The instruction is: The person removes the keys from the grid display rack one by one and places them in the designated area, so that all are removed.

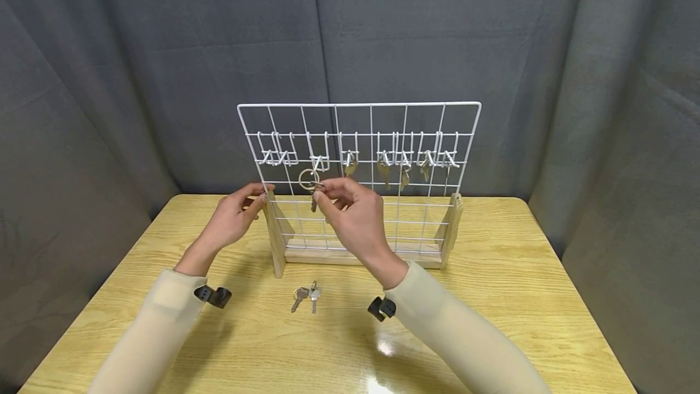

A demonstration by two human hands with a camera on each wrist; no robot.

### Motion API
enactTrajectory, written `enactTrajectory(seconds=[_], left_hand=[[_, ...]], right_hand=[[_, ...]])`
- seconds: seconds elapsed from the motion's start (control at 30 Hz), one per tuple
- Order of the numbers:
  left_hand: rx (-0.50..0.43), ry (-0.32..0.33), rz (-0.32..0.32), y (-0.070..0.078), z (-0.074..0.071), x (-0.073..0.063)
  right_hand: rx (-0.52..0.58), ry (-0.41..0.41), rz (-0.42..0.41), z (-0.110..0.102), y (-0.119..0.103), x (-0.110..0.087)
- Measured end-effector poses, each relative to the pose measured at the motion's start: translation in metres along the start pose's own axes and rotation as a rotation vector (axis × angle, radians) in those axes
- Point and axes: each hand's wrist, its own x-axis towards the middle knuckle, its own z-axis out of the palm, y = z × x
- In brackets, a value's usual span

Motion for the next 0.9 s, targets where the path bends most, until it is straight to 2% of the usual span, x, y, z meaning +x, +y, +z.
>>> enactTrajectory(seconds=[0.63,0.9], left_hand=[[-0.019,0.004,0.008,-0.0003,-0.0005,-0.0003],[-0.017,0.008,0.019,-0.0014,0.0005,0.0005]], right_hand=[[0.031,-0.048,0.041,0.0006,-0.0066,-0.0031],[-0.012,-0.104,0.084,0.0017,-0.0009,-0.0076]])
